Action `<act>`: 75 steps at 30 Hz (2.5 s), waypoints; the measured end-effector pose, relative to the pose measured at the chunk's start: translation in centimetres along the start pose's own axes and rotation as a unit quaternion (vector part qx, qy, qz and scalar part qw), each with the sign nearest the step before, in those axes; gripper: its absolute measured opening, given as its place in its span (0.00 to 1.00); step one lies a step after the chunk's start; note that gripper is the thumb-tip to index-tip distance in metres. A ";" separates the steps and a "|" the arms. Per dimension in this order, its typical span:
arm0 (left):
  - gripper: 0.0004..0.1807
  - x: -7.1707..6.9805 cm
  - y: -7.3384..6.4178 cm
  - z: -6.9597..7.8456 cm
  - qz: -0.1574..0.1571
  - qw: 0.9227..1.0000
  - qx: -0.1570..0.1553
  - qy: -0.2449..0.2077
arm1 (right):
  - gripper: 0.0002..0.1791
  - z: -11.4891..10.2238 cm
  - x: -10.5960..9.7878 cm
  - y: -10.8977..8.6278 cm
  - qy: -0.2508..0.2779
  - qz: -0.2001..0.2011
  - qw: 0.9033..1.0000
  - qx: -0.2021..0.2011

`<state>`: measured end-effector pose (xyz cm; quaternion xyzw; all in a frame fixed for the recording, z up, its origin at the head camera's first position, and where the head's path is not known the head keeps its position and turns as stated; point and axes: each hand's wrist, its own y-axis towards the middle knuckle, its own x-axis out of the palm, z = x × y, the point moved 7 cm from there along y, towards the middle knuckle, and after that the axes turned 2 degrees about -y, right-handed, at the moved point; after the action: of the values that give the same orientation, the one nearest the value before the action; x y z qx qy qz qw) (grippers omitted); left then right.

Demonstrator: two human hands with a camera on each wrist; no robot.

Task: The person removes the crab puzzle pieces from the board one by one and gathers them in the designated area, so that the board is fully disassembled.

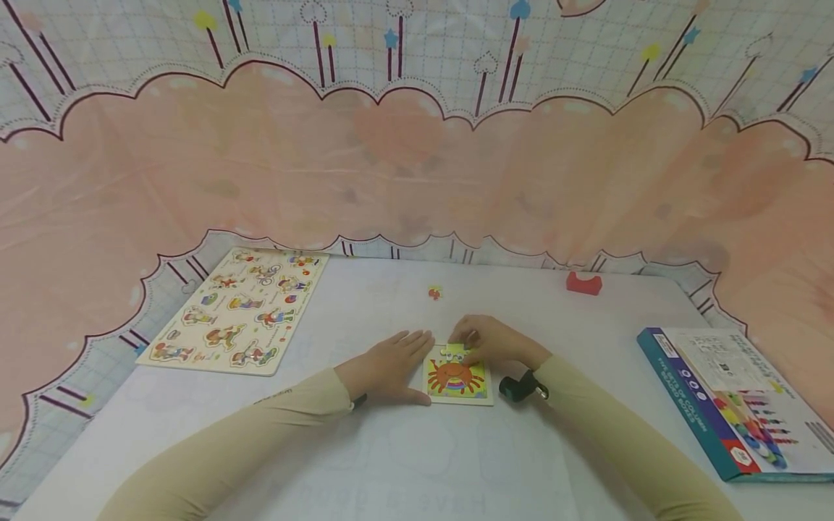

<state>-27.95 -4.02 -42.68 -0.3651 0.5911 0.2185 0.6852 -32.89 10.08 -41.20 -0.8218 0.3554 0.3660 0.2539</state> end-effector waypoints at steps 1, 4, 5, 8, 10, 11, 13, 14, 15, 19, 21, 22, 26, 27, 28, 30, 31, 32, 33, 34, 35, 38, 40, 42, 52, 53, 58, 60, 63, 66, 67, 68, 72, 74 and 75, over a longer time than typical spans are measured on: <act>0.56 0.0 0.0 0.0 0.001 1.000 0.000 0.001 | 0.16 0.1 0.0 0.0 -0.003 -0.001 1.000 0.004; 0.56 0.0 0.0 0.0 0.002 1.000 0.000 0.005 | 0.18 0.1 0.0 0.0 -0.013 -0.001 1.000 0.010; 0.56 0.0 0.0 0.0 0.002 1.000 0.000 0.006 | 0.18 0.1 -0.1 0.0 -0.017 -0.001 1.000 0.010; 0.56 0.0 0.0 0.0 0.003 1.000 0.000 0.007 | 0.18 0.1 -0.1 0.0 -0.027 0.001 1.000 0.003; 0.56 0.0 0.0 0.0 0.003 1.000 -0.001 0.006 | 0.18 0.1 0.0 -0.1 -0.031 0.002 1.000 -0.001; 0.56 0.0 0.0 0.0 0.003 1.000 -0.002 0.006 | 0.17 0.0 0.0 -0.1 -0.033 0.003 0.999 -0.003; 0.56 0.0 0.0 0.0 0.003 1.000 -0.002 0.005 | 0.18 0.0 0.0 -0.1 -0.035 0.005 0.999 -0.004; 0.56 0.0 0.0 0.0 0.004 1.000 -0.001 0.005 | 0.18 0.0 0.0 -0.1 -0.035 0.007 0.999 -0.004; 0.56 0.0 0.0 0.0 0.004 1.000 -0.001 0.006 | 0.18 -0.1 0.0 -0.1 -0.034 0.007 0.999 -0.003; 0.56 0.0 -0.1 0.1 0.004 1.000 0.001 0.007 | 0.19 -0.1 0.0 -0.2 -0.029 0.009 1.000 0.002; 0.56 -0.1 -0.1 0.1 0.004 1.000 0.002 0.007 | 0.19 -0.1 0.0 -0.2 -0.028 0.008 1.000 0.008; 0.56 -0.1 -0.1 0.1 0.004 1.000 0.003 0.007 | 0.19 0.0 0.0 -0.1 -0.028 0.008 1.000 0.009; 0.56 -0.1 -0.2 0.2 0.003 1.000 0.002 0.006 | 0.19 0.0 0.0 0.0 -0.030 0.004 1.000 0.009; 0.56 -0.2 -0.2 0.2 0.003 1.000 0.002 0.005 | 0.20 0.0 0.1 0.0 -0.029 0.003 1.000 0.008; 0.56 -0.2 -0.2 0.2 0.004 1.000 0.002 0.005 | 0.20 0.0 0.1 0.0 -0.029 0.003 1.000 0.006; 0.56 -0.3 -0.3 0.2 0.005 1.000 0.002 0.004 | 0.20 0.0 0.0 0.0 -0.032 0.004 0.999 0.005; 0.56 -0.3 -0.3 0.2 0.004 1.000 0.002 0.004 | 0.20 0.1 0.0 0.0 -0.034 0.006 0.999 0.006; 0.56 -0.3 -0.3 0.3 0.005 1.000 0.002 0.004 | 0.20 0.2 -0.1 0.0 -0.036 0.010 0.999 0.008; 0.56 -0.3 -0.3 0.3 0.004 1.000 0.002 0.004 | 0.19 0.3 -0.2 0.0 -0.038 0.013 0.999 0.010; 0.56 -0.3 -0.3 0.3 0.004 1.000 0.002 0.004 | 0.19 0.4 -0.3 0.0 -0.041 0.018 0.999 0.014; 0.56 -0.3 -0.3 0.3 0.002 1.000 0.001 0.004 | 0.19 0.5 -0.4 0.0 -0.045 0.022 0.999 0.018; 0.56 -0.2 -0.3 0.3 0.000 1.000 0.002 0.008 | 0.18 1.0 -0.8 0.0 -0.042 0.034 0.998 0.035; 0.56 -0.2 -0.2 0.3 0.001 1.000 0.004 0.014 | 0.18 1.0 -1.3 0.0 -0.041 0.043 0.998 0.030; 0.56 -0.2 -0.2 0.2 0.003 1.000 0.006 0.022 | 0.18 1.1 -1.9 0.0 -0.030 0.053 0.998 0.022; 0.56 -0.2 -0.2 0.3 0.006 0.999 0.008 0.034 | 0.20 3.3 -6.5 1.5 0.010 0.113 0.993 0.037; 0.56 -0.2 -0.3 0.3 0.006 0.999 0.007 0.035 | 0.20 3.6 -6.9 1.7 0.014 0.118 0.992 0.039; 0.56 -0.3 -0.3 0.4 0.009 1.000 0.008 0.029 | 0.20 5.0 -7.9 3.0 0.025 0.132 0.989 0.059; 0.56 -0.3 -0.3 0.4 0.009 1.000 0.008 0.027 | 0.20 5.5 -8.0 3.5 0.023 0.136 0.988 0.069; 0.56 -0.3 -0.3 0.3 0.008 1.000 0.007 0.026 | 0.19 6.0 -8.0 4.1 0.034 0.144 0.986 0.076; 0.56 -0.2 -0.3 0.3 0.004 1.000 0.004 0.025 | 0.18 6.2 -8.0 4.7 0.046 0.156 0.984 0.069; 0.56 -0.2 -0.3 0.3 0.003 1.000 0.003 0.023 | 0.18 6.2 -8.0 4.8 0.047 0.162 0.983 0.067; 0.56 -0.2 -0.3 0.3 0.002 1.000 0.003 0.022 | 0.17 6.3 -7.9 5.0 0.051 0.165 0.983 0.068; 0.56 -0.2 -0.4 0.4 0.001 1.000 0.003 0.022 | 0.16 7.0 -7.6 5.8 0.060 0.170 0.981 0.075; 0.56 -0.2 -0.4 0.4 0.001 1.000 0.004 0.022 | 0.17 7.3 -7.4 6.2 0.070 0.168 0.980 0.083; 0.56 -0.2 -0.4 0.4 0.002 1.000 0.004 0.020 | 0.17 7.4 -7.3 6.5 0.067 0.167 0.980 0.084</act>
<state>-27.42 -3.98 -42.34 -0.3656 0.6066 0.2097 0.6741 -44.47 14.01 -41.01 -0.7490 0.5339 0.3157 0.2329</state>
